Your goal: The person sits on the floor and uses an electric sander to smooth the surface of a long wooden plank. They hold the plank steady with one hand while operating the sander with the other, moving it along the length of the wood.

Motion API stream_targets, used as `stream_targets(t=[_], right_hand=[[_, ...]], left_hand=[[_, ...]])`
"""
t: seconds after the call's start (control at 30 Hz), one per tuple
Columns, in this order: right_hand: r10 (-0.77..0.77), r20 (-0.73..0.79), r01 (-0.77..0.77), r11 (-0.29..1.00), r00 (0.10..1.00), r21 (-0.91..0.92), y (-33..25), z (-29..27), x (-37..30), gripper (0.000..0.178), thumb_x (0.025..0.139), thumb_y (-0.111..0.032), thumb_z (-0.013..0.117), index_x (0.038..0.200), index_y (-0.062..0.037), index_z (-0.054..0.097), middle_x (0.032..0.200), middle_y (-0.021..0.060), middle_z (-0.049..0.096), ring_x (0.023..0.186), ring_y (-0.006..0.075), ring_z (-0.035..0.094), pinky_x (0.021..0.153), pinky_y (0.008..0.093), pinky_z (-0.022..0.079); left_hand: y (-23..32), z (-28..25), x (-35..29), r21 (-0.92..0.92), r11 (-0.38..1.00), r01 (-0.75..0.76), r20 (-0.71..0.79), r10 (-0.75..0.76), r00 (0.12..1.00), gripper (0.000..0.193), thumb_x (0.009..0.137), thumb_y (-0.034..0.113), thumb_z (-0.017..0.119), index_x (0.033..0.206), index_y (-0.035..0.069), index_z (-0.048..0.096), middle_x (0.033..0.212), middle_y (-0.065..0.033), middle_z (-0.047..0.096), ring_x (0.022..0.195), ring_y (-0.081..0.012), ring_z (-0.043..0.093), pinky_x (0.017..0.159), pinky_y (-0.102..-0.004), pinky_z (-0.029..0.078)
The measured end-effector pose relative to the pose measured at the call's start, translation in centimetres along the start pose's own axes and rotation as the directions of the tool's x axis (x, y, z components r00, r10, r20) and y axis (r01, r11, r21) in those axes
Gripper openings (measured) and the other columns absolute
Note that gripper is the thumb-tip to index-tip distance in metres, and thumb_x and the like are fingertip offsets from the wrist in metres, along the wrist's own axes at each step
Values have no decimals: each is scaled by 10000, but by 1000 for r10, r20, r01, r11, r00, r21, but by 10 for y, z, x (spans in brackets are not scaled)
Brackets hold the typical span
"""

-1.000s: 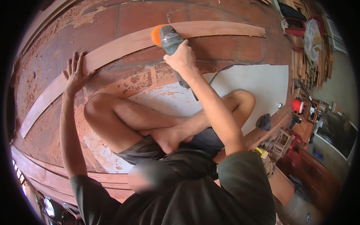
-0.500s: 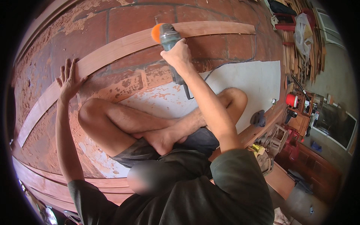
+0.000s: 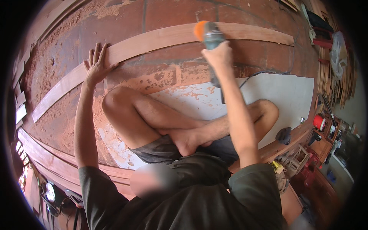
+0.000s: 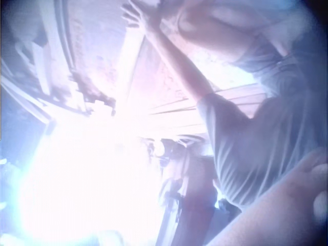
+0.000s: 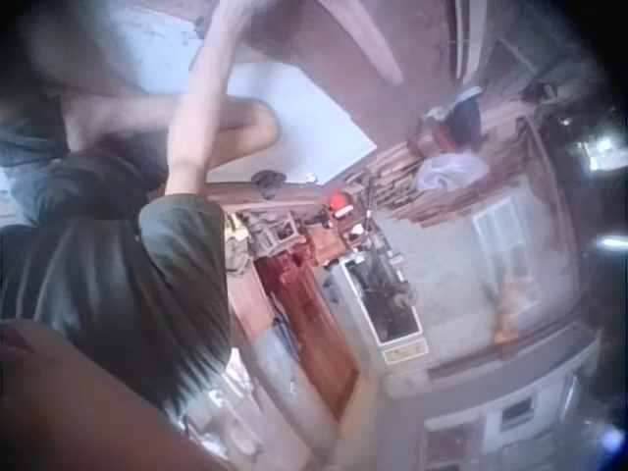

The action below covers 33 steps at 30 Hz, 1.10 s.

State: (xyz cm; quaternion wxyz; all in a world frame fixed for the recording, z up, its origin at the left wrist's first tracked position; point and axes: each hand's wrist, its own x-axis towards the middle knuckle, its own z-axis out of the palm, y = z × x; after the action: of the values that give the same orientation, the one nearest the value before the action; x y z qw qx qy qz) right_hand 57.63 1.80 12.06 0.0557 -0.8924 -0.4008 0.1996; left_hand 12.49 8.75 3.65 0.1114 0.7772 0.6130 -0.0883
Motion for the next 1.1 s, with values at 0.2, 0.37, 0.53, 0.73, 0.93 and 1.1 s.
stream_targets(t=[0.2, 0.37, 0.53, 0.73, 0.93, 1.1], right_hand=[[-204, 98, 208, 977, 974, -36, -53, 28, -40, 756, 681, -261, 838, 1266, 87, 510, 1112, 306, 698, 1036, 410, 712, 924, 451, 586], [-214, 136, 213, 977, 967, 17, -34, 5, -18, 731, 658, -321, 833, 1231, 51, 574, 1122, 296, 705, 1075, 411, 700, 940, 448, 563], [-150, 83, 151, 989, 985, -5, 0, -28, 27, 718, 642, -359, 837, 1194, 53, 636, 1161, 305, 696, 1122, 405, 684, 968, 449, 538], [-98, 76, 100, 995, 992, -25, 5, -22, 38, 669, 660, -339, 823, 1174, 51, 644, 1130, 262, 713, 1057, 357, 712, 908, 419, 553], [-106, 218, -49, 795, 970, 604, 43, -33, 36, 517, 713, -270, 825, 1102, 21, 648, 940, 98, 692, 781, 213, 682, 720, 335, 540], [-117, 57, 80, 892, 991, 445, 64, -49, 38, 479, 703, -277, 842, 1045, 16, 676, 925, 110, 706, 759, 220, 684, 700, 350, 531]], left_hand=[[10, -8, -3, -17, 999, 47, 28, -46, 999, 1060, 796, 776, 659, 1634, 317, 197, 1726, -92, 62, 1568, -437, 15, 1177, -741, 56], [-9, -20, -6, -57, 992, -113, -82, 108, 991, 1034, 757, 693, 754, 1601, 298, 306, 1694, -102, 185, 1551, -387, 163, 1211, -660, 160], [-61, -36, -15, -46, 960, -278, -241, 259, 935, 978, 687, 477, 901, 1486, 111, 473, 1507, -114, 470, 1381, -345, 454, 1155, -474, 401], [-84, -39, -23, -103, 961, -255, -61, 250, 966, 874, 711, 426, 899, 1414, 68, 523, 1378, -120, 535, 1312, -338, 501, 1105, -476, 449], [-48, -51, -15, -32, 956, -293, -51, 291, 955, 807, 722, 426, 881, 1351, 33, 562, 1317, -118, 563, 1296, -334, 515, 1118, -477, 420], [32, -33, -6, -29, 903, -429, -226, 412, 883, 777, 722, 493, 856, 1298, 33, 610, 1280, -117, 581, 1261, -321, 544, 1133, -511, 375]])
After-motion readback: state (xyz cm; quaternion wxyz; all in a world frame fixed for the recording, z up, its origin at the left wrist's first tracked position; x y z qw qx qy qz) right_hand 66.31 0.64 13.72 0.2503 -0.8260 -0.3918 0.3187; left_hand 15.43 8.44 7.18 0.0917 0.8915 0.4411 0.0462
